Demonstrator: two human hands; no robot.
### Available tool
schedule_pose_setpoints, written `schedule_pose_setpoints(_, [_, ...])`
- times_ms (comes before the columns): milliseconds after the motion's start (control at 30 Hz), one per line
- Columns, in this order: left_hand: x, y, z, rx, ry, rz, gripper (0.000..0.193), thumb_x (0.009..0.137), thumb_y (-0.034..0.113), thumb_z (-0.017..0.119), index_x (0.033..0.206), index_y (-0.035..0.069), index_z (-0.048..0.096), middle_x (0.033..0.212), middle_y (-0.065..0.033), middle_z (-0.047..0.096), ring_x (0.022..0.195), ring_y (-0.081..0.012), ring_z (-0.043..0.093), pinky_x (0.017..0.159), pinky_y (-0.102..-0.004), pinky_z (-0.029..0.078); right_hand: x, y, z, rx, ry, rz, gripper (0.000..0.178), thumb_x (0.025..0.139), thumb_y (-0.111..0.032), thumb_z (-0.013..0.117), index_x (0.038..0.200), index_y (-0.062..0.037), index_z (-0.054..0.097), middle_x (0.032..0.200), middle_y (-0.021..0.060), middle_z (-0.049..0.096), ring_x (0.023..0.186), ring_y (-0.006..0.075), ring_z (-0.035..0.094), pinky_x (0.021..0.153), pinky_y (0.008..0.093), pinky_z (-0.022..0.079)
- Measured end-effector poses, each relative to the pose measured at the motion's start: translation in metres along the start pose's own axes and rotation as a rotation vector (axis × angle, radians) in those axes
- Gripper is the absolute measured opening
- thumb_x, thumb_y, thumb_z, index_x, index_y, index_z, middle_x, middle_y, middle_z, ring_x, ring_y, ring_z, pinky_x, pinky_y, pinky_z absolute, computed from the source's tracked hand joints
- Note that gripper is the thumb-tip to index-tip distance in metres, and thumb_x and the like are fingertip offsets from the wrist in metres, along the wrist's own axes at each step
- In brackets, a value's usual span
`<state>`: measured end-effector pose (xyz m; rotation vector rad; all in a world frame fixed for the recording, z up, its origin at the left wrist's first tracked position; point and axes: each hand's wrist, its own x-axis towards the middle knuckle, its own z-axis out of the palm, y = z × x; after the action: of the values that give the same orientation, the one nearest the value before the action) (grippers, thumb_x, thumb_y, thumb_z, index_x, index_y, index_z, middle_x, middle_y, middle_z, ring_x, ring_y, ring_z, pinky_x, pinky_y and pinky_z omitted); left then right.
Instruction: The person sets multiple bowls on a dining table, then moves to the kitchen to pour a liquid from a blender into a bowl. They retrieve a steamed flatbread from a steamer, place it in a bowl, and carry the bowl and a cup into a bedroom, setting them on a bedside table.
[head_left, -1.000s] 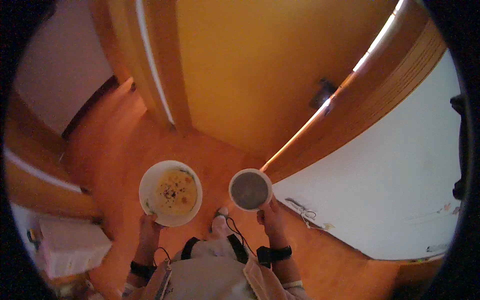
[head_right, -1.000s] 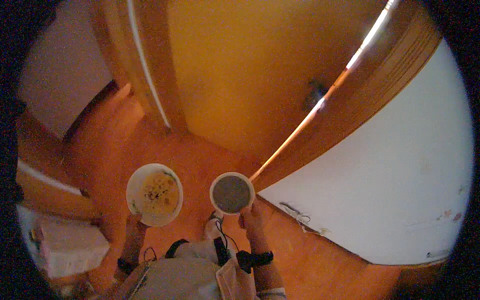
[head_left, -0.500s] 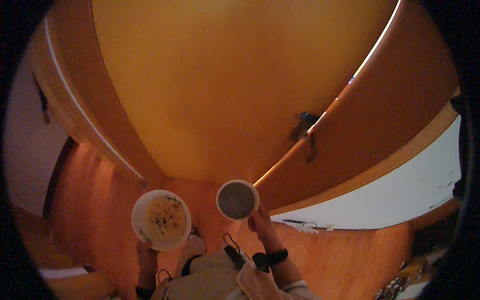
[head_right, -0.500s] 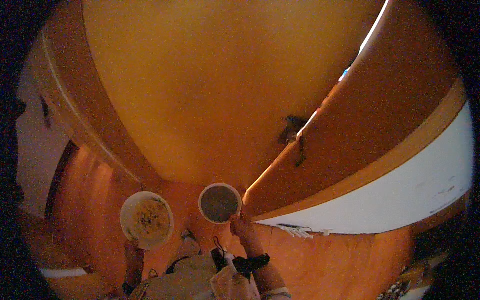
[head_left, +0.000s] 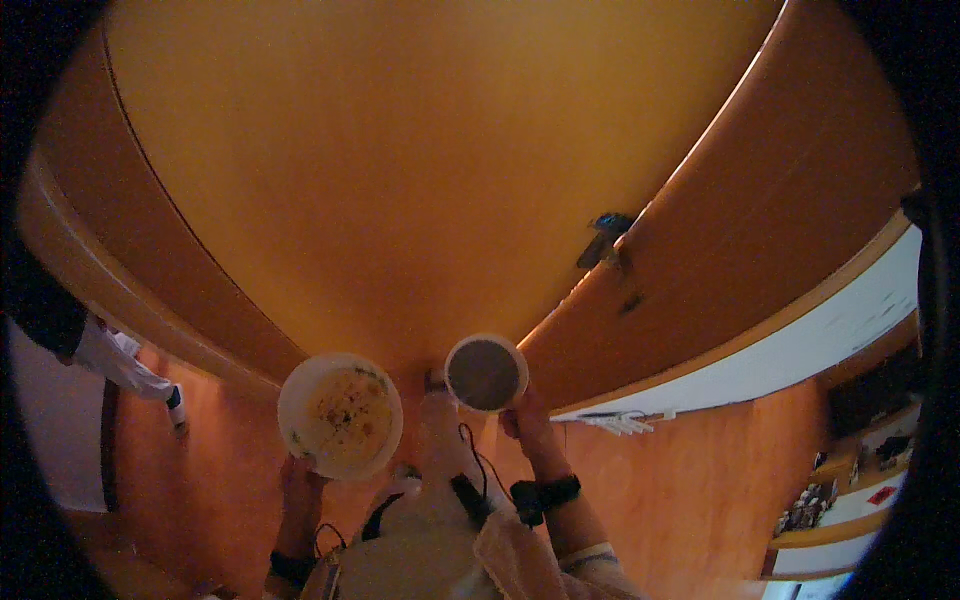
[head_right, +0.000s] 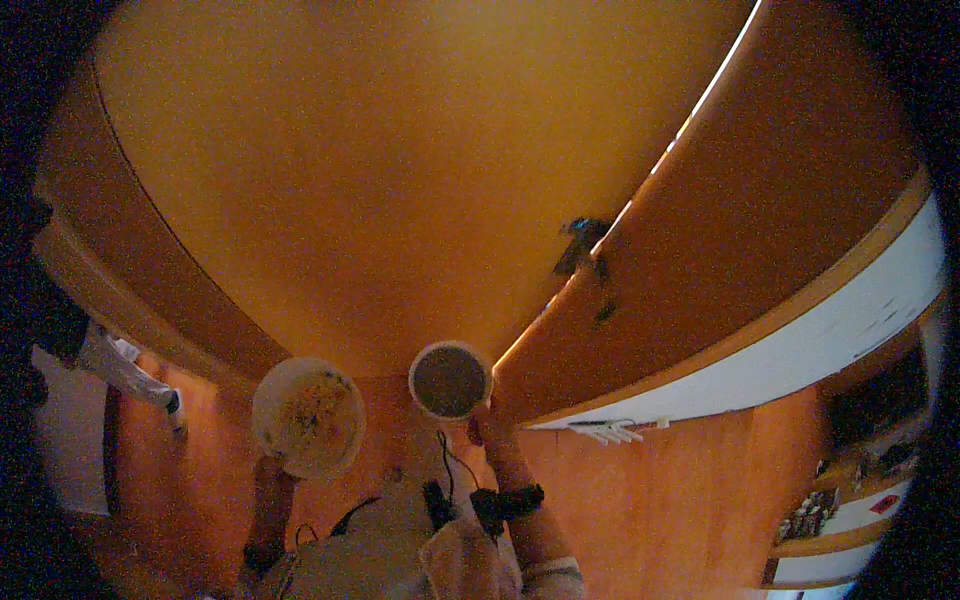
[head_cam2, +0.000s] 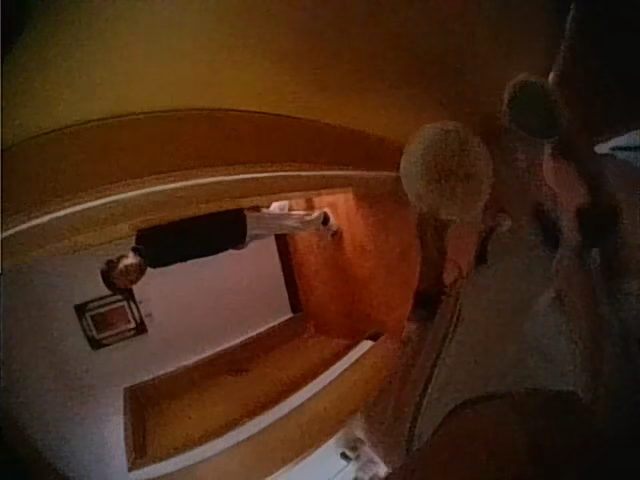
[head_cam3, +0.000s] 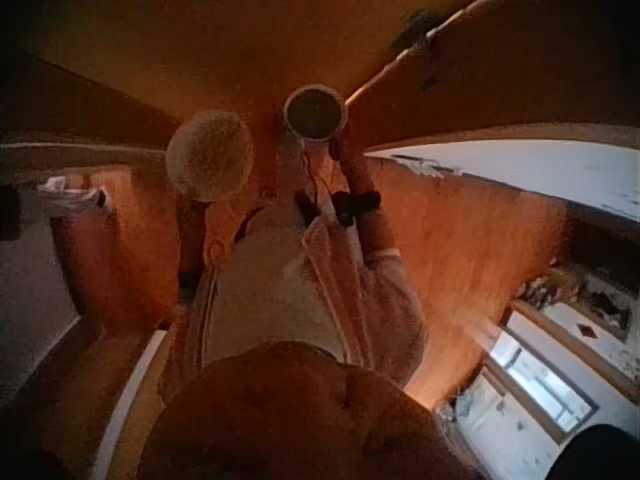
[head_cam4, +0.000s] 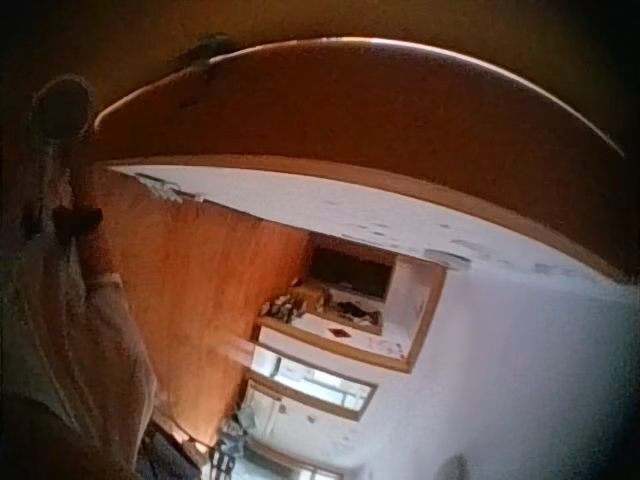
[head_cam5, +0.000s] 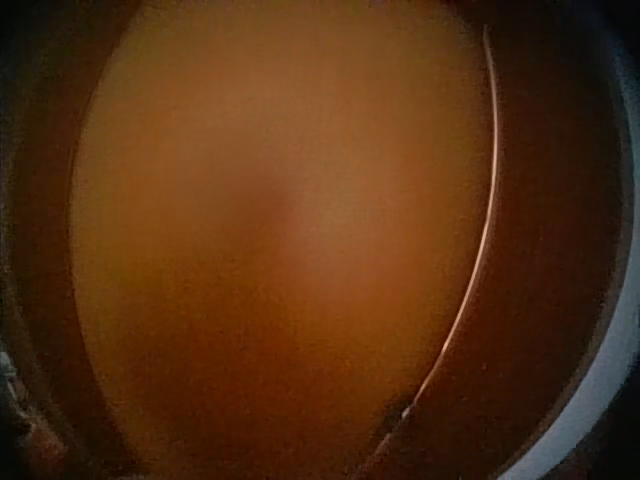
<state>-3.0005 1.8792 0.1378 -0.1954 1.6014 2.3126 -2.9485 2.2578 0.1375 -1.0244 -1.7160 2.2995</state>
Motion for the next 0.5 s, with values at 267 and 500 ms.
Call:
schedule_pose_setpoints(267, [0.038, 0.041, 0.019, 0.158, -0.178, -0.052, 0.045, 0.086, 0.025, 0.059, 0.123, 0.001, 0.05, 0.123, -0.0105, 0.057, 0.107, -0.0265, 0.059, 0.084, -0.0434, 0.054, 0.012, -0.002, 0.016, 0.151, 0.038, -0.003, 0.038, 0.089, -0.019, 0.055, 0.123, -0.009, 0.041, 0.06, 0.0018, 0.045, 0.041, 0.01, 0.036, 0.037, 0.0255, 0.028])
schedule_pose_setpoints(500, [0.129, 0.051, 0.064, 0.01, -0.204, -0.17, 0.046, 0.084, 0.018, 0.054, 0.125, -0.001, 0.048, 0.119, -0.0116, 0.057, 0.108, -0.0255, 0.058, 0.086, -0.0405, 0.053, 0.07, -0.04, 0.027, 0.22, 0.082, -0.153, 0.04, 0.091, -0.022, 0.056, 0.128, -0.0097, 0.046, 0.061, 0.0004, 0.048, 0.043, 0.007, 0.04, 0.039, 0.0229, 0.031])
